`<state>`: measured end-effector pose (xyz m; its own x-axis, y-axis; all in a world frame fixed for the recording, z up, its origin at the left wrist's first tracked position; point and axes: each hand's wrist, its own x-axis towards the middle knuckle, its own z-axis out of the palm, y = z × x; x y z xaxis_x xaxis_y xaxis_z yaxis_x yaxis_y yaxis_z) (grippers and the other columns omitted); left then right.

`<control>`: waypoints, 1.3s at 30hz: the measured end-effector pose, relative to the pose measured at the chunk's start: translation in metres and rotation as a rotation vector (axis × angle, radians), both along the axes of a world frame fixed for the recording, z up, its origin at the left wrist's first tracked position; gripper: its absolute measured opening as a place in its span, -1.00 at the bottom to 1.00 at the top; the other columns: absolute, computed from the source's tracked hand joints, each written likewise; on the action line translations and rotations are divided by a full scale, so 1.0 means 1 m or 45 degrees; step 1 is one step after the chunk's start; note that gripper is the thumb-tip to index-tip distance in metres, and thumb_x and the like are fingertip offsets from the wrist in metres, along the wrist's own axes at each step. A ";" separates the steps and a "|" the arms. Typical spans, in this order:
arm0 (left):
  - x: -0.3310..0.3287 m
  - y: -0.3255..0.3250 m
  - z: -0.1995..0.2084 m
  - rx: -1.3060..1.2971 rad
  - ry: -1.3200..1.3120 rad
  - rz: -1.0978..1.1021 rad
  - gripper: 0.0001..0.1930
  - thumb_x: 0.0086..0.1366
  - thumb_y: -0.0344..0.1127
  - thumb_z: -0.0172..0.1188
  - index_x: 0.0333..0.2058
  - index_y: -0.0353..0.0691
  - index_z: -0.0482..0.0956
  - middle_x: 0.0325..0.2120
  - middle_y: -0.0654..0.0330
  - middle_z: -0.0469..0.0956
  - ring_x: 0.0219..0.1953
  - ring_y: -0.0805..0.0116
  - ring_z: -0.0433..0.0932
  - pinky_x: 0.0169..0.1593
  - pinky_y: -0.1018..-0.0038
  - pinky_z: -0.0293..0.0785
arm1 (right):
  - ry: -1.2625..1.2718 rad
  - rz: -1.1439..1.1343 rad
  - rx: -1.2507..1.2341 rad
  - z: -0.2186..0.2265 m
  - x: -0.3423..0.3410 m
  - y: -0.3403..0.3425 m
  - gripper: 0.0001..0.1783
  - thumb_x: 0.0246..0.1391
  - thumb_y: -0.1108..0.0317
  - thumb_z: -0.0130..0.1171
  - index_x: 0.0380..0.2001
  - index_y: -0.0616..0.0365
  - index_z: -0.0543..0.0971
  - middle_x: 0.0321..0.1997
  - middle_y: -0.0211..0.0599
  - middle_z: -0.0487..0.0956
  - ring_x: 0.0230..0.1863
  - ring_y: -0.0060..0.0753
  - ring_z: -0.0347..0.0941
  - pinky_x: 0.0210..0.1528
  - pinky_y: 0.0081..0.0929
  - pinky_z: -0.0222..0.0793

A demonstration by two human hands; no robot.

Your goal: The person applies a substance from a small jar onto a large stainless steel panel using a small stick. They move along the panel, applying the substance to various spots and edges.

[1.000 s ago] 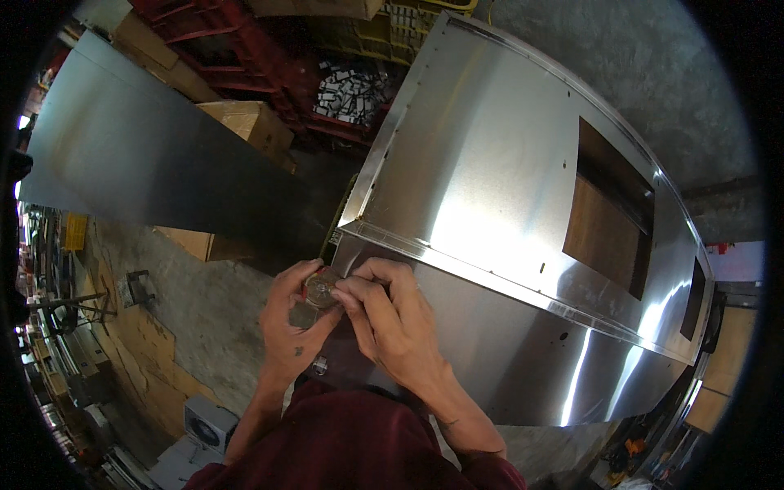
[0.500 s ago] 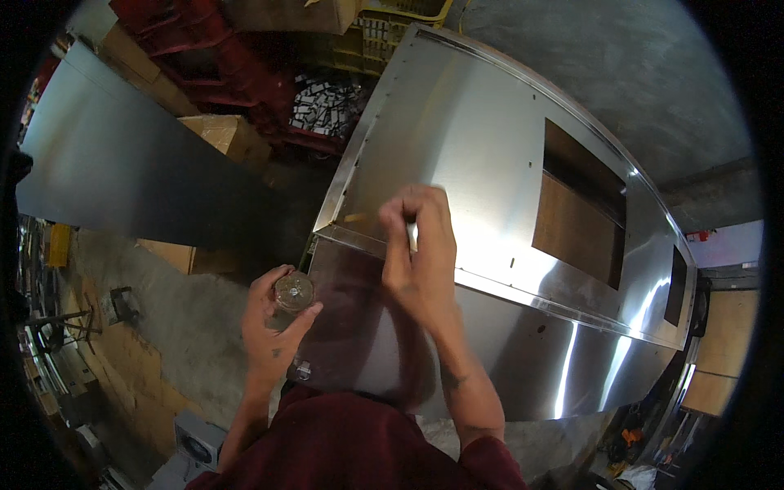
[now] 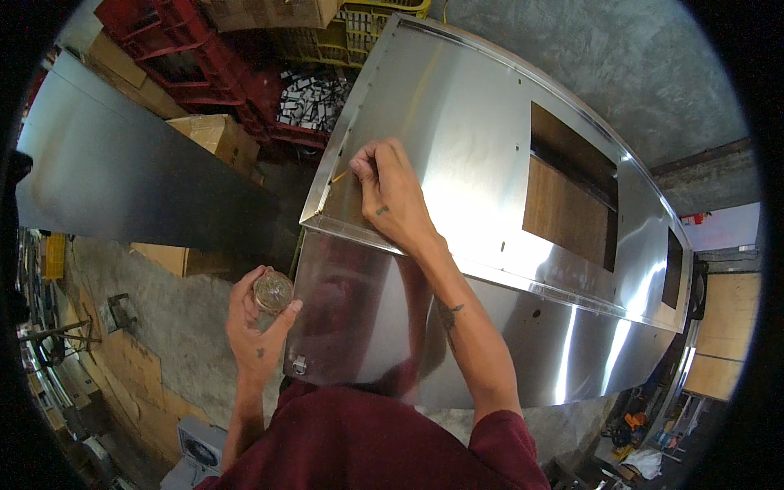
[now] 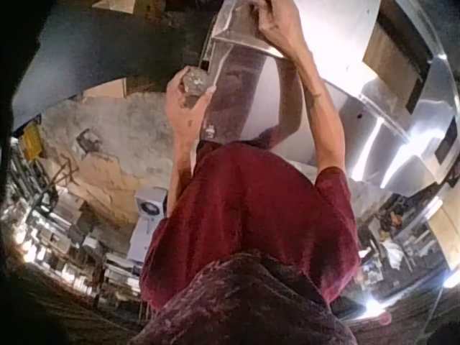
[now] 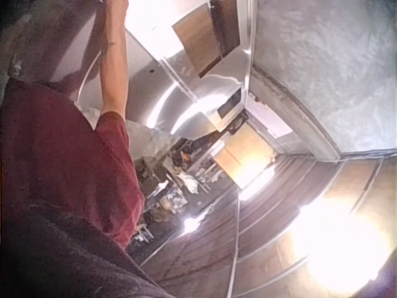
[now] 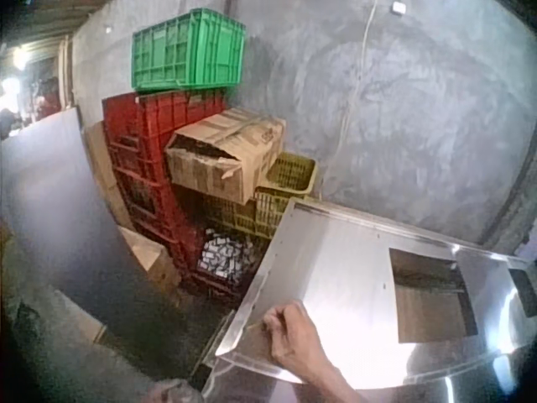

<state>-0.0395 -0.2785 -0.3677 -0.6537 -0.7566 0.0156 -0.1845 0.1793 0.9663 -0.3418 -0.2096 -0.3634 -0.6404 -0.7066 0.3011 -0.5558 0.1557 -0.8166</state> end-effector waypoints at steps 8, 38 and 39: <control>0.004 -0.001 -0.002 -0.082 0.000 -0.018 -0.25 0.32 -0.54 0.61 0.43 -0.33 0.46 0.30 -0.07 0.61 0.30 0.20 0.65 0.35 0.27 0.65 | 0.041 0.006 0.033 0.004 0.002 -0.001 -0.84 0.56 0.40 0.24 -0.06 0.32 0.57 -0.02 0.00 0.56 -0.08 0.07 0.59 0.01 -0.09 0.51; 0.007 0.000 -0.003 -0.056 0.035 -0.030 -0.25 0.32 -0.55 0.60 0.43 -0.32 0.46 0.31 -0.06 0.59 0.31 0.19 0.64 0.38 0.26 0.65 | 0.009 0.024 0.029 0.003 0.003 -0.002 -0.83 0.56 0.38 0.24 -0.05 0.31 0.59 0.02 0.00 0.58 -0.06 0.10 0.62 0.03 -0.08 0.54; 0.007 0.000 -0.003 -0.058 0.030 -0.029 -0.25 0.32 -0.55 0.60 0.43 -0.32 0.46 0.30 -0.05 0.59 0.31 0.19 0.64 0.38 0.26 0.65 | 0.021 0.022 0.032 0.003 0.003 -0.002 -0.83 0.56 0.38 0.24 -0.05 0.31 0.58 0.01 0.00 0.58 -0.06 0.11 0.62 0.03 -0.08 0.54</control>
